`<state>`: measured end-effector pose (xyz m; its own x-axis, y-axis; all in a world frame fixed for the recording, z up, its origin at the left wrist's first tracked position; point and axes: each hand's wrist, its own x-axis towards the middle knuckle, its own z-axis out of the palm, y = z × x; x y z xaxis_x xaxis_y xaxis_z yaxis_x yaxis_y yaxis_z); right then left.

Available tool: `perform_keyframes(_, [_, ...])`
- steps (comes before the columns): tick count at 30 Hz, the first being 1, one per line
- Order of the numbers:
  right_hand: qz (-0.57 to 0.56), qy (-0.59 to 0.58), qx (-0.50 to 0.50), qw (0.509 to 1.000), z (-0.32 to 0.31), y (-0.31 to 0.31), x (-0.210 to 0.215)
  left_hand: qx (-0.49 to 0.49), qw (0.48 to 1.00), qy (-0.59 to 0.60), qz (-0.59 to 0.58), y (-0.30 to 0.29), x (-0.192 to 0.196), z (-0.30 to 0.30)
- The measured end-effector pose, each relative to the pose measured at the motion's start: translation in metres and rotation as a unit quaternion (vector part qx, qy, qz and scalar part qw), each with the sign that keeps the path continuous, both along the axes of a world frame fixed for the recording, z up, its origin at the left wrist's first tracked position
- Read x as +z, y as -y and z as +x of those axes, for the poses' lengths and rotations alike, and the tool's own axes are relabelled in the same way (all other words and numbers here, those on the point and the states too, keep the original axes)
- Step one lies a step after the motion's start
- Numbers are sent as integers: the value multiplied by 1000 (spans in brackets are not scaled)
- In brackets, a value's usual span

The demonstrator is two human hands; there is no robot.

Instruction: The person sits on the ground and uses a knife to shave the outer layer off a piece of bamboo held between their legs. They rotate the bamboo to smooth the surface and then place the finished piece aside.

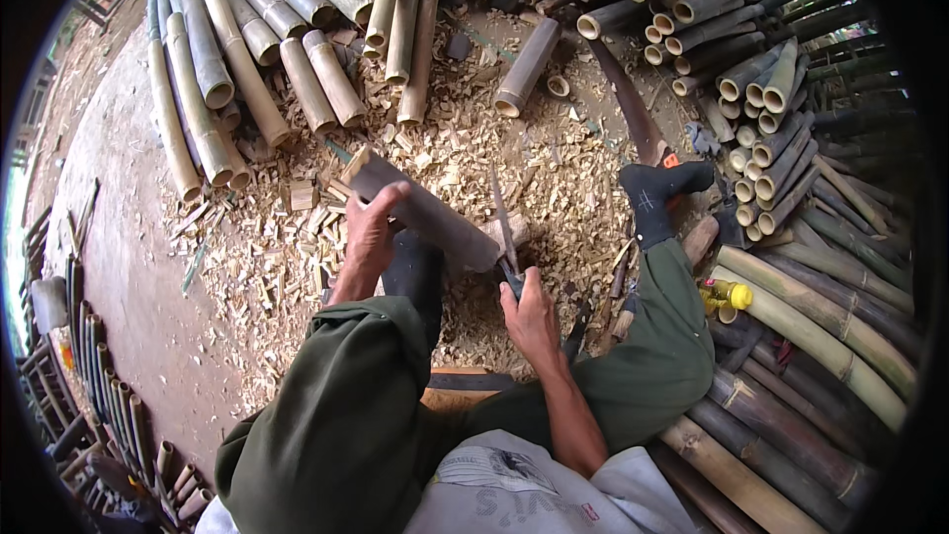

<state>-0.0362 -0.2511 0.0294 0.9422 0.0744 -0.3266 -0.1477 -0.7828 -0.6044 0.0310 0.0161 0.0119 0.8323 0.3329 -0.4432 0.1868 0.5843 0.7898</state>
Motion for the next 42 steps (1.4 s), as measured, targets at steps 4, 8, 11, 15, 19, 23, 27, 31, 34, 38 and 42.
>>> perform_keyframes(4, [53,112,1,992,7,-16,72,80,994,-57,40,8,-5,2])
perform_keyframes(8, [119,189,-13,975,-8,1,10,93,993,-44,62,22,-1,6])
perform_keyframes(11, [-91,37,45,994,3,7,-25,91,989,-1,114,21,-2,8])
perform_keyframes(15, [35,29,32,998,8,-14,50,72,993,-15,91,8,-8,7])
perform_keyframes(19, [153,283,-8,947,-3,-14,32,64,993,-62,74,11,-7,10])
perform_keyframes(23, [-102,-75,21,992,6,-2,-11,2,988,16,156,8,-18,4])
perform_keyframes(27, [33,11,-3,999,7,-13,53,24,995,36,92,3,-19,6])
perform_keyframes(31, [146,201,-4,969,-6,-13,62,17,997,-2,77,1,-21,8])
perform_keyframes(34, [-110,-56,21,992,-6,4,-23,22,994,35,98,16,-6,6])
perform_keyframes(38, [-38,2,51,998,4,-2,18,-1,990,32,139,6,-14,4])
perform_keyframes(42, [114,120,3,986,6,-27,93,-16,994,64,90,0,-13,-3])
